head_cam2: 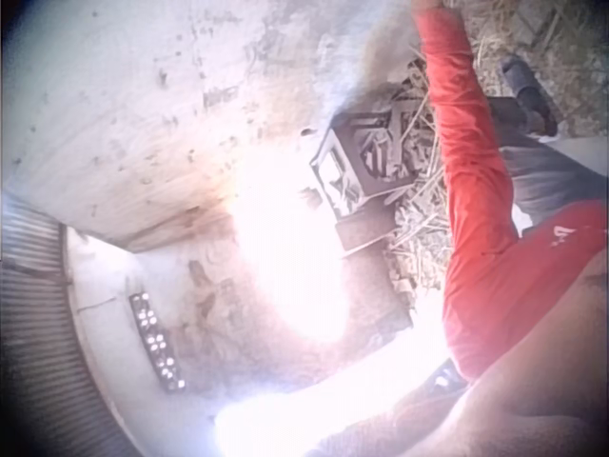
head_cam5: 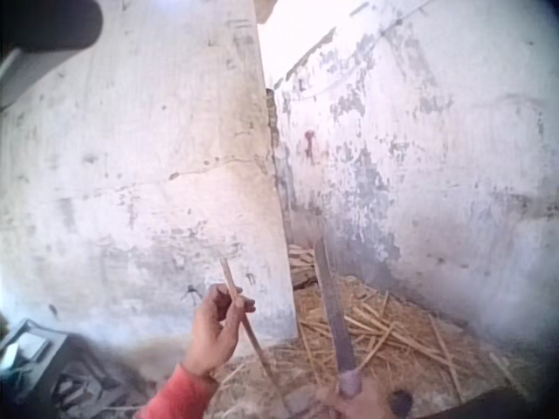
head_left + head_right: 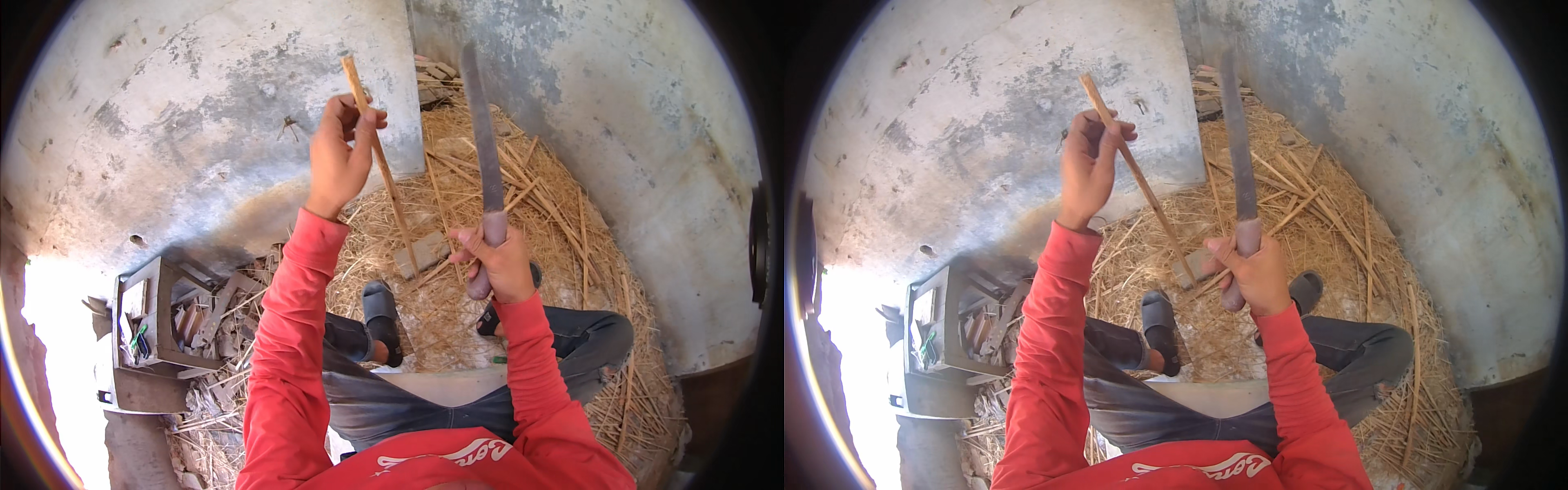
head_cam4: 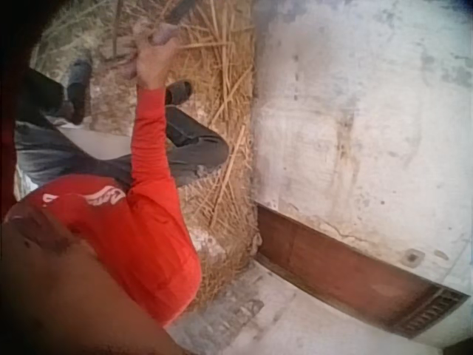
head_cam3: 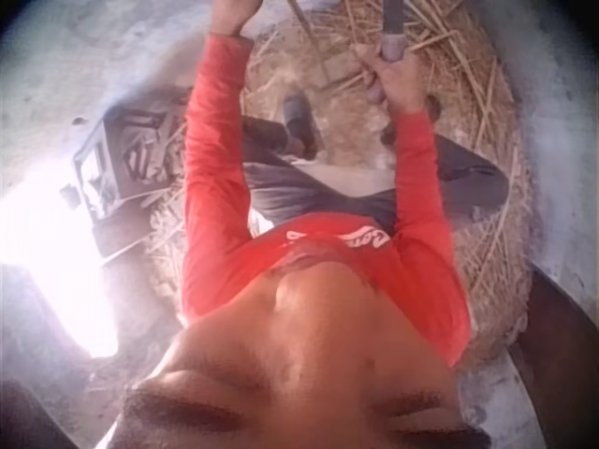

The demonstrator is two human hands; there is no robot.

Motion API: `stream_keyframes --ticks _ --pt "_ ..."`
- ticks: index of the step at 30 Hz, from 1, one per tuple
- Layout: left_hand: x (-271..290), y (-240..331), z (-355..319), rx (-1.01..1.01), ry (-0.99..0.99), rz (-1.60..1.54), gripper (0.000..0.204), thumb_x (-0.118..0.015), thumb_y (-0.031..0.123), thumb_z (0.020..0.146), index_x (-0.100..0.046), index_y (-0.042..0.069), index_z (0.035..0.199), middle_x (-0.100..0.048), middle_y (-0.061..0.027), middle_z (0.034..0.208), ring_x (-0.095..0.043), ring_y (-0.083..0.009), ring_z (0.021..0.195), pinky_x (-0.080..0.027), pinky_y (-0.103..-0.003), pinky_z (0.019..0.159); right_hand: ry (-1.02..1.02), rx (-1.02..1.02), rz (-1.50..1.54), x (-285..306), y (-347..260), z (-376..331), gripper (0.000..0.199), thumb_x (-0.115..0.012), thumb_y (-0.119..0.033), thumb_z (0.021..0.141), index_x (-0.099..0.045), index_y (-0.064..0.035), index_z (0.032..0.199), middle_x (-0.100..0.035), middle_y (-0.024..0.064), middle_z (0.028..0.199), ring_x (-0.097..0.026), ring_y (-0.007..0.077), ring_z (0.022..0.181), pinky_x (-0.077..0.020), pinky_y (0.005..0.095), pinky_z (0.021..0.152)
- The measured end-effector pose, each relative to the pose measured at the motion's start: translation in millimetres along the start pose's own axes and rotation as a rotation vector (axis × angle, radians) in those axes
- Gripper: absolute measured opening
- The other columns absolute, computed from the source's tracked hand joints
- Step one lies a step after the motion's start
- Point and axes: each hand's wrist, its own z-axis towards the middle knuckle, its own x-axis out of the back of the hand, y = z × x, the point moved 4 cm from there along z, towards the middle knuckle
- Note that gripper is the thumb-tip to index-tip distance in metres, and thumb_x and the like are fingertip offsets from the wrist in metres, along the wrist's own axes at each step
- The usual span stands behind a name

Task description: The person uses a blade and then a smaller green-handled tool to shave and smooth the surface of a long, thin wooden stick while sitting on a floor covered in straw.

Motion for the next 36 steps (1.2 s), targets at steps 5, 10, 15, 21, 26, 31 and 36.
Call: stream_keyframes --ticks 5,10,15,21,26,31,36 --pt "-6.1 1.1 24.2 0.065 -0.011 -0.169 0.034 -0.044 0.03 0.107 -0.051 -0.002 0.108 -0.066 -0.0103 0.087 -0.065 -0.0167 0.078 -0.053 -0.03 0.076 -0.001 -0.059 -0.119 1.1 7.1 -16.2 0.029 -0.07 -0.027 0.094 -0.059 -0.0005 0.089 -0.061 0.0039 0.065 -0.061 0.0121 0.049 -0.0447 0.0239 0.042" --pt "-7.1 -16.0 44.2 0.027 0.023 -0.261 0.036 -0.038 0.035 0.108 -0.052 0.002 0.107 -0.06 -0.0069 0.081 -0.06 -0.016 0.072 -0.051 -0.03 0.07 0.016 -0.229 0.062 -19.6 16.4 -45.0 0.039 -0.056 -0.038 0.1 -0.053 -0.0032 0.083 -0.051 0.0014 0.055 -0.05 0.0105 0.039 -0.037 0.0253 0.037" --pt "-14.6 -21.8 67.2 0.073 0.021 -0.398 0.037 -0.039 0.037 0.108 -0.053 0.005 0.096 -0.049 -0.0014 0.071 -0.046 -0.0117 0.062 -0.039 -0.028 0.057 -0.067 -0.413 0.07 -24.7 55.1 -73.9 0.041 -0.052 -0.04 0.102 -0.05 -0.0058 0.079 -0.048 0.0008 0.055 -0.047 0.0096 0.038 -0.0357 0.0251 0.036" --pt "-15.0 -34.5 86.1 0.245 -0.004 -0.581 0.052 -0.038 0.052 0.105 -0.04 0.012 0.072 -0.022 0.0051 0.058 -0.018 -0.008 0.049 -0.018 -0.027 0.046 -0.028 -0.387 -0.008 -15.9 29.7 -55.9 0.044 -0.051 -0.046 0.101 -0.051 -0.0075 0.08 -0.048 -0.0001 0.056 -0.047 0.0084 0.039 -0.0358 0.0239 0.036" --pt "-34.5 -29.0 82.8 0.204 0.124 -0.456 0.059 -0.037 0.058 0.103 -0.031 0.015 0.063 -0.024 0.0052 0.055 -0.018 -0.0069 0.046 -0.017 -0.026 0.042 0.19 0.1 0.257 -3.9 -85.7 -7.0 0.054 -0.042 -0.061 0.1 -0.051 -0.0093 0.085 -0.042 -0.0016 0.055 -0.045 0.0093 0.039 -0.0357 0.0251 0.034" --pt "-39.4 -35.9 89.4 0.073 0.251 -0.242 0.059 -0.038 0.056 0.103 -0.035 0.012 0.064 -0.03 0.0042 0.055 -0.031 -0.0062 0.045 -0.026 -0.025 0.04 0.218 0.455 0.533 -16.6 -103.0 -15.0 0.056 -0.041 -0.062 0.099 -0.049 -0.0095 0.082 -0.042 -0.0004 0.056 -0.041 0.0109 0.038 -0.0376 0.0285 0.036" --pt "-56.0 -42.8 89.9 0.07 0.237 -0.212 0.059 -0.039 0.056 0.103 -0.038 0.01 0.065 -0.033 0.004 0.055 -0.035 -0.0068 0.044 -0.029 -0.024 0.04 0.031 -0.646 0.071 7.7 54.5 -65.0 0.054 -0.046 -0.058 0.1 -0.05 -0.0089 0.078 -0.044 0.0005 0.056 -0.043 0.011 0.039 -0.0389 0.0283 0.036"
